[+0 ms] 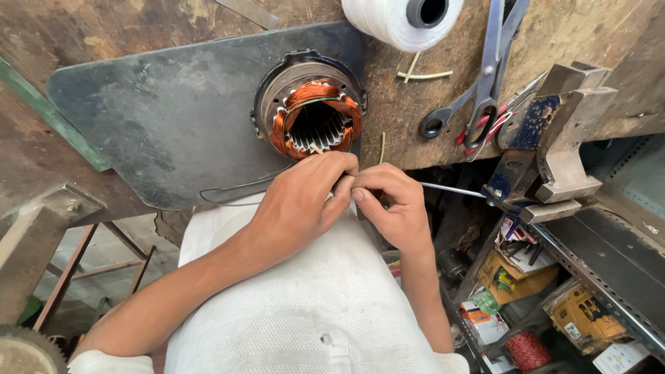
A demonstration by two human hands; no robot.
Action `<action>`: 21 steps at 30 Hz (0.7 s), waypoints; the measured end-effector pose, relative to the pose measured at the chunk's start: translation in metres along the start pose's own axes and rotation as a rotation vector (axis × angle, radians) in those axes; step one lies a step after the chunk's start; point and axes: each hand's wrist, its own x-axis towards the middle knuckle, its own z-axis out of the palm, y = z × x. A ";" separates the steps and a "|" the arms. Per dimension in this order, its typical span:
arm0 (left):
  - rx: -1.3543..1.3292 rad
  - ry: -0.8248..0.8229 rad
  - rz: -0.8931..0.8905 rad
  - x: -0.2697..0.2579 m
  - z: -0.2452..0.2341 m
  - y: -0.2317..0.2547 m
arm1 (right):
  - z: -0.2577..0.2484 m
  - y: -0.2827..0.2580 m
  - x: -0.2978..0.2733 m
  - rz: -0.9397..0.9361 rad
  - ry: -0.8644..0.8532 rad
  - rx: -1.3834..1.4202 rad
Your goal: The person works on a motor stator, stripping wire ends with shears and inserting them into small white heat-shrink tubes. They repeatedly cut, strip, and fit the tubes onto the wires, then place the prepared wires into the stator slots.
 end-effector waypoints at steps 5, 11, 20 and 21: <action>-0.069 -0.042 -0.073 0.005 -0.004 0.003 | 0.005 -0.006 -0.022 0.004 0.156 -0.120; 0.063 0.021 0.014 0.005 0.000 0.001 | 0.011 -0.073 0.005 -0.215 0.289 -0.480; 0.034 0.069 0.056 0.006 -0.002 -0.003 | 0.001 -0.068 0.026 -0.149 0.110 -0.292; 0.045 0.076 0.070 0.002 0.000 -0.003 | 0.000 -0.068 0.021 -0.143 0.121 -0.301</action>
